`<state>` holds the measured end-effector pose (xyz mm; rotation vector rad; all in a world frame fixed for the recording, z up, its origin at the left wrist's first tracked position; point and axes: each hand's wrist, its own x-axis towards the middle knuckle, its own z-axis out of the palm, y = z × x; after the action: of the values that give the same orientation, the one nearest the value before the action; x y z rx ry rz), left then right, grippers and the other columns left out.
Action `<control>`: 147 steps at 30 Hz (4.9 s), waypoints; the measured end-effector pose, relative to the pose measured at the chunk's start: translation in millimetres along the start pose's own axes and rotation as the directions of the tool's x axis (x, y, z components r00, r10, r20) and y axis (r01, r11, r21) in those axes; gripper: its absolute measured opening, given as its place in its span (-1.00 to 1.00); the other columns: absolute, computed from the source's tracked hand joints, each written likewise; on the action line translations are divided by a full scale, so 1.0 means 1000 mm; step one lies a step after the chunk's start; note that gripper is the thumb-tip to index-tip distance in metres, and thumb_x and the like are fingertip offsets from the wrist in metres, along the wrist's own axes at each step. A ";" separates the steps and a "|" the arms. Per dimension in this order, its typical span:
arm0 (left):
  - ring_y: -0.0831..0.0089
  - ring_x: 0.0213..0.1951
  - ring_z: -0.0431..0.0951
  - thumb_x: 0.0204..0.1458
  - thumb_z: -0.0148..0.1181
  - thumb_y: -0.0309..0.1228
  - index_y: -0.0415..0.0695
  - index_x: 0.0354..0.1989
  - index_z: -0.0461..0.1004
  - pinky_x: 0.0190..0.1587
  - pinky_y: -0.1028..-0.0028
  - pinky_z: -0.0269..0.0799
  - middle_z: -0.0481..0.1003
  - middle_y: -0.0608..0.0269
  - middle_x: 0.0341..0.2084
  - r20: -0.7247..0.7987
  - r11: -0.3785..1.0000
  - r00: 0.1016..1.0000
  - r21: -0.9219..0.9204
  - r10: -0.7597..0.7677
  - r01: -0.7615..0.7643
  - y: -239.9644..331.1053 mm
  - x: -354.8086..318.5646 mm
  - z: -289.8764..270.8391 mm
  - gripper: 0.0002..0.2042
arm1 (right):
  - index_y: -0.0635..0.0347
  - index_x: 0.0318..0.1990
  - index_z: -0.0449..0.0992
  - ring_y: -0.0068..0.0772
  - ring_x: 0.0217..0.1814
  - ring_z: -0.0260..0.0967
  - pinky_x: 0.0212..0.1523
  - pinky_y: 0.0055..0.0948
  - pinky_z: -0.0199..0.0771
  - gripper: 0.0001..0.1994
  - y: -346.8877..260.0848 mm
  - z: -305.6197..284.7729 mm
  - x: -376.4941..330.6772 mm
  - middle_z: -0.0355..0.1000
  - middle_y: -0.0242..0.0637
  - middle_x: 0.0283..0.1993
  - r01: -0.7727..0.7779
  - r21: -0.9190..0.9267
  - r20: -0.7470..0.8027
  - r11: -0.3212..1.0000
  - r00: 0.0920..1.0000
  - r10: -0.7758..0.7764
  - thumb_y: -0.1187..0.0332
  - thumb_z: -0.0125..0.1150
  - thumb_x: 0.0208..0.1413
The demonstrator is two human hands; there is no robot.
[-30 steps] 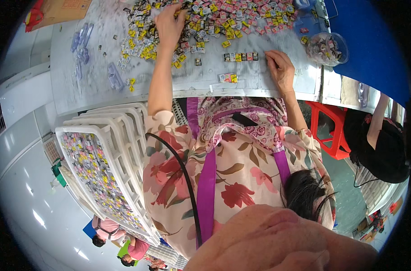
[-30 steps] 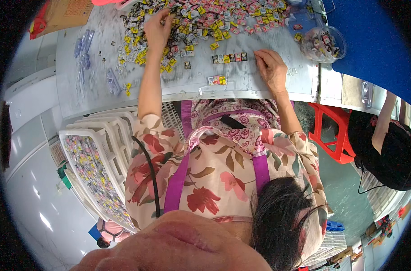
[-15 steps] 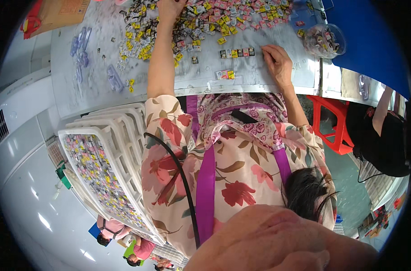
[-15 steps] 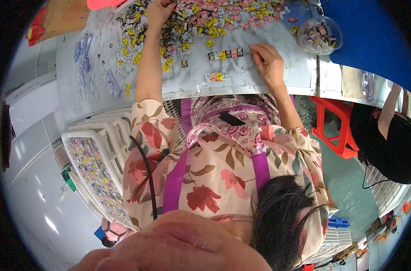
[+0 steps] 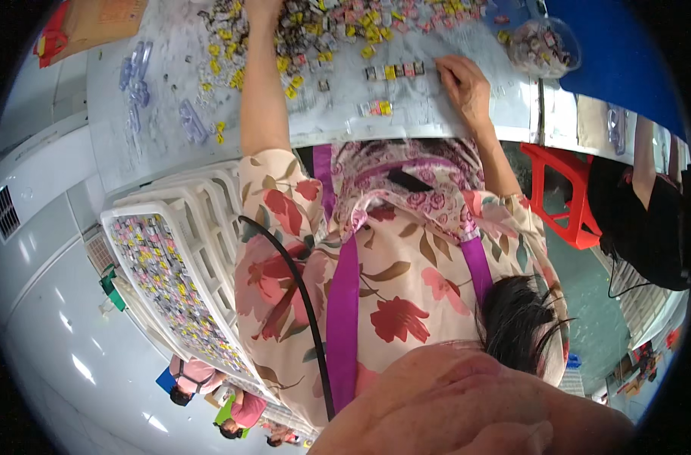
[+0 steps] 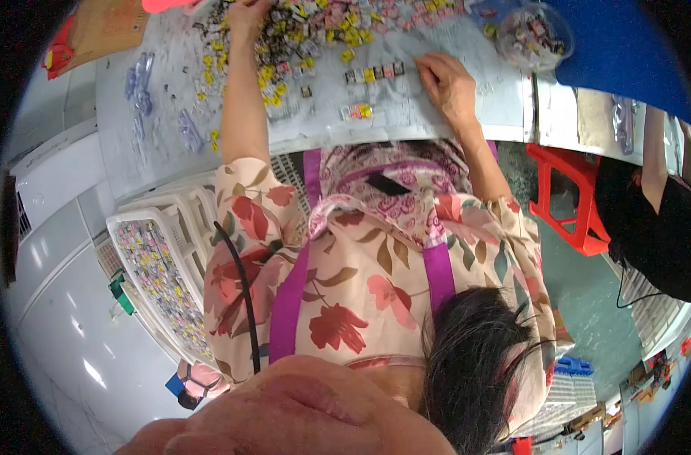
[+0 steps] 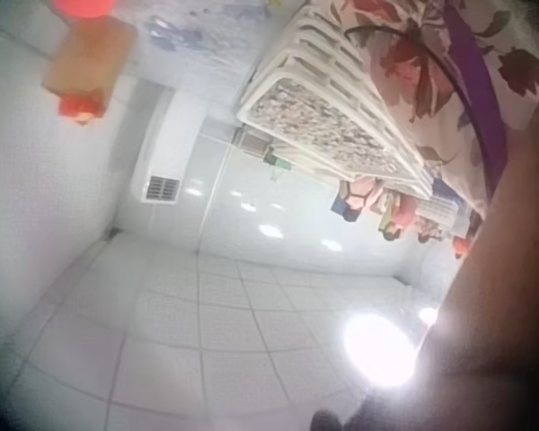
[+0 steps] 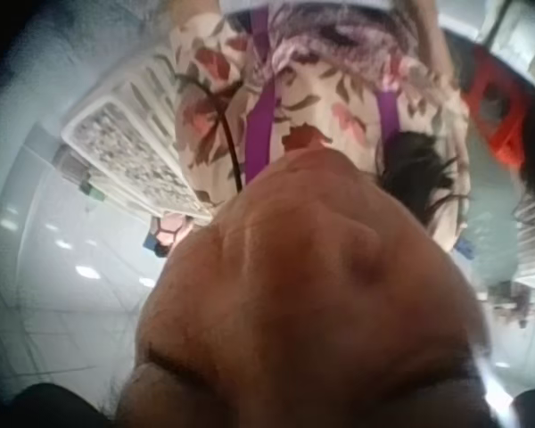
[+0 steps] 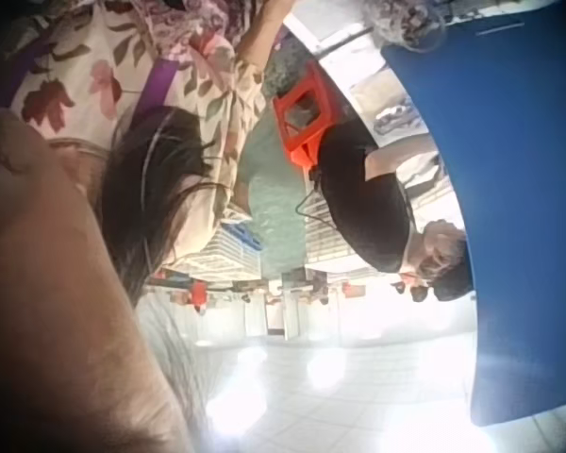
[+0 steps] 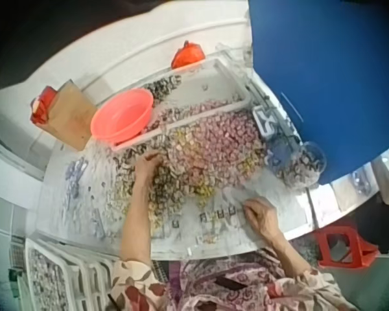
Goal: Sorting and aligning small plastic toy components into organized rows on a workbench.
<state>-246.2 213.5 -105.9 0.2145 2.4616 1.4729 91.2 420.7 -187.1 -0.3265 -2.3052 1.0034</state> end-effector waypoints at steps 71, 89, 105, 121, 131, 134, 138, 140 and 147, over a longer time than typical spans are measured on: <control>0.35 -0.43 0.50 -0.06 0.43 -0.43 -0.16 -0.13 0.68 -0.28 0.38 0.47 0.55 0.16 -0.30 0.235 0.876 0.925 0.318 0.297 -0.362 -0.049 -0.267 0.024 -0.72 | 0.24 -0.01 0.55 0.05 -0.08 0.46 -0.10 -0.16 0.50 -0.71 -0.066 -0.001 -0.004 0.44 -0.06 -0.09 0.231 0.152 0.548 0.961 0.789 -0.277 0.40 0.34 0.11; 0.40 -0.38 0.55 0.00 0.41 -0.47 -0.21 -0.09 0.67 -0.24 0.43 0.49 0.55 0.15 -0.24 0.199 0.937 0.958 0.243 0.207 -0.253 -0.066 -0.280 0.020 -0.73 | 0.24 -0.04 0.63 -0.09 -0.11 0.52 -0.11 -0.22 0.57 -0.73 -0.066 0.012 -0.028 0.51 -0.21 -0.08 0.268 0.143 0.507 0.953 0.807 -0.303 0.37 0.37 0.11; 0.17 -0.31 0.59 0.05 0.33 -0.54 -0.16 -0.11 0.69 -0.20 0.29 0.51 0.55 0.07 -0.27 0.204 0.854 0.890 0.260 0.407 -0.450 -0.070 -0.283 0.021 -0.78 | 0.14 -0.01 0.65 -0.16 -0.05 0.52 -0.07 -0.27 0.59 -0.71 -0.064 0.012 -0.036 0.51 -0.27 -0.02 0.268 0.133 0.461 0.954 0.836 -0.298 0.35 0.40 0.09; 0.37 -0.33 0.59 0.08 0.35 -0.50 -0.21 -0.13 0.69 -0.23 0.43 0.48 0.59 0.16 -0.24 0.179 0.917 0.937 0.218 0.300 -0.335 -0.066 -0.286 0.021 -0.81 | 0.11 -0.05 0.66 -0.19 -0.05 0.52 -0.09 -0.28 0.59 -0.71 -0.061 0.021 -0.043 0.51 -0.30 0.01 0.328 0.102 0.367 0.939 0.865 -0.342 0.29 0.45 0.06; 0.45 -0.35 0.62 0.03 0.38 -0.51 -0.24 -0.12 0.68 -0.23 0.48 0.51 0.60 0.19 -0.22 0.124 0.957 0.971 0.187 0.203 -0.224 -0.071 -0.283 0.021 -0.78 | 0.13 0.03 0.62 -0.14 -0.14 0.56 -0.18 -0.32 0.62 -0.66 -0.059 0.005 -0.040 0.50 -0.24 0.02 0.085 0.240 0.389 0.967 0.904 -0.176 0.39 0.46 0.07; 0.46 -0.35 0.62 0.04 0.38 -0.49 -0.24 -0.11 0.68 -0.24 0.50 0.50 0.60 0.20 -0.26 0.148 0.955 0.972 0.205 0.185 -0.214 -0.072 -0.280 0.021 -0.77 | 0.14 0.00 0.63 -0.15 -0.13 0.56 -0.18 -0.32 0.62 -0.69 -0.055 0.008 -0.041 0.51 -0.23 -0.01 0.064 0.206 0.411 0.976 0.900 -0.146 0.42 0.45 0.08; 0.47 -0.36 0.61 0.06 0.37 -0.47 -0.23 -0.12 0.69 -0.26 0.51 0.49 0.60 0.20 -0.28 0.141 0.940 0.961 0.214 0.238 -0.264 -0.072 -0.278 0.022 -0.79 | 0.20 -0.08 0.65 -0.16 -0.12 0.56 -0.15 -0.32 0.61 -0.75 -0.057 0.014 -0.042 0.53 -0.23 -0.05 0.073 0.229 0.374 0.971 0.914 -0.157 0.47 0.45 0.05; 0.47 -0.38 0.60 0.06 0.38 -0.46 -0.22 -0.14 0.70 -0.28 0.51 0.48 0.61 0.18 -0.28 0.127 0.972 0.980 0.158 0.153 -0.173 -0.067 -0.279 0.023 -0.80 | 0.22 -0.11 0.66 -0.16 -0.11 0.56 -0.13 -0.32 0.61 -0.77 -0.054 0.016 -0.044 0.54 -0.23 -0.06 0.103 0.215 0.352 0.971 0.919 -0.175 0.48 0.45 0.04; 0.47 -0.40 0.58 0.05 0.41 -0.43 -0.20 -0.17 0.71 -0.31 0.50 0.46 0.61 0.19 -0.35 0.187 0.914 0.928 0.192 0.323 -0.357 -0.073 -0.277 0.025 -0.81 | 0.20 -0.17 0.68 -0.22 -0.14 0.54 -0.14 -0.35 0.60 -0.78 -0.049 0.022 -0.047 0.58 -0.28 -0.09 0.251 0.207 0.228 0.946 0.928 -0.296 0.48 0.48 -0.01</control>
<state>26.4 128.0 -140.2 0.8095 2.5514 1.2358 115.7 353.6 -183.4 0.2072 -2.3808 1.1455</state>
